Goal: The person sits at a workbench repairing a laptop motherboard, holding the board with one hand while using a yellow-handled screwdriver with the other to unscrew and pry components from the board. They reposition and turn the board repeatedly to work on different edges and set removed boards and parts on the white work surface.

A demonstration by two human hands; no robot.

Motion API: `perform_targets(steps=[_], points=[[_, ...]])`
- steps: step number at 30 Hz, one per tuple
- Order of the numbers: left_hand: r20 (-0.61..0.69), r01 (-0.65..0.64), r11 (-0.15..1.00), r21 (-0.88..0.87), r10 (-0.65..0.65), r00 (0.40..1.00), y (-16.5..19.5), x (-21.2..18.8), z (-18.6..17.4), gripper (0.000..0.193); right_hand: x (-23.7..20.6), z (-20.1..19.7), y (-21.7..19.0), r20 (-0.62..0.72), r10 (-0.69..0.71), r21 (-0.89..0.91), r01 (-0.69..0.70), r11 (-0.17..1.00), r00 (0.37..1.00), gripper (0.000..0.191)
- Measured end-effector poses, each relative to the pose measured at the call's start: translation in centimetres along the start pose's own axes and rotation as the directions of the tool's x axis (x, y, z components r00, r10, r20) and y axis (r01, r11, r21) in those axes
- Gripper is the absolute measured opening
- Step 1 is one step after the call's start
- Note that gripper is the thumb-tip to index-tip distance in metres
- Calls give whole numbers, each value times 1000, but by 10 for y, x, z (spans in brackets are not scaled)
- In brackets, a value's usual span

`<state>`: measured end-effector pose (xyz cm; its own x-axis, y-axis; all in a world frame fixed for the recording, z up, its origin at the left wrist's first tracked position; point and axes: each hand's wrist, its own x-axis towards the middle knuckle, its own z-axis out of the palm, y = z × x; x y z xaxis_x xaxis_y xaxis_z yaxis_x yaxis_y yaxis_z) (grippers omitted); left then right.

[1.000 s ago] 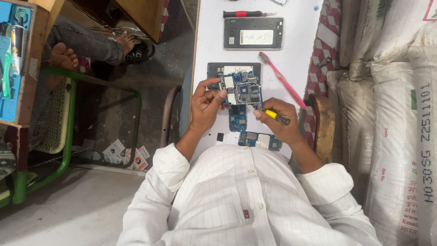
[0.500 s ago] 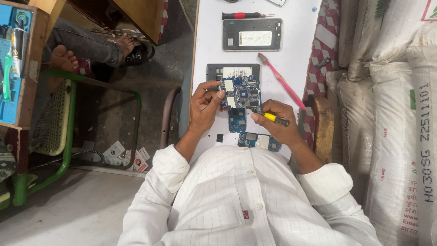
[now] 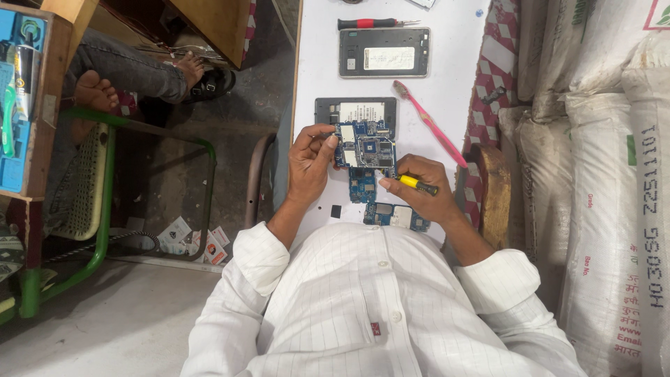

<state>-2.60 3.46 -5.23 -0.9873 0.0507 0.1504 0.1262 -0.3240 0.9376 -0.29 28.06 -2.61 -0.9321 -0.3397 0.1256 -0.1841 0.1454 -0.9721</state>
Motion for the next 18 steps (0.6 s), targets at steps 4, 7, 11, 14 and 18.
perform_targets(steps=[4, 7, 11, 14, 18], points=[[-4, 18, 1000, 1, -18, 1000, 0, 1, 0, 22, 1, 1, -1, -2, -13, 5, 13, 1000, 1000, 17], [-14, 41, 999, 6, -41, 999, 0, 2, 0, 18, 1, 1, -1, -5, -16, 12, 16, 1000, 1000, 16], [-16, 55, 998, 23, -54, 998, 0, 1, -1, 15, 0, 0, 2, -1, -13, 33, 13, 999, 1000, 17], [-3, 32, 998, 60, -32, 999, 0, -1, -2, 19, -1, 0, 5, -5, 29, 55, -29, 998, 1000, 20], [-7, 31, 999, 44, -31, 1000, 0, 0, -1, 23, -2, 1, 10, 7, 60, 185, -60, 981, 998, 18]])
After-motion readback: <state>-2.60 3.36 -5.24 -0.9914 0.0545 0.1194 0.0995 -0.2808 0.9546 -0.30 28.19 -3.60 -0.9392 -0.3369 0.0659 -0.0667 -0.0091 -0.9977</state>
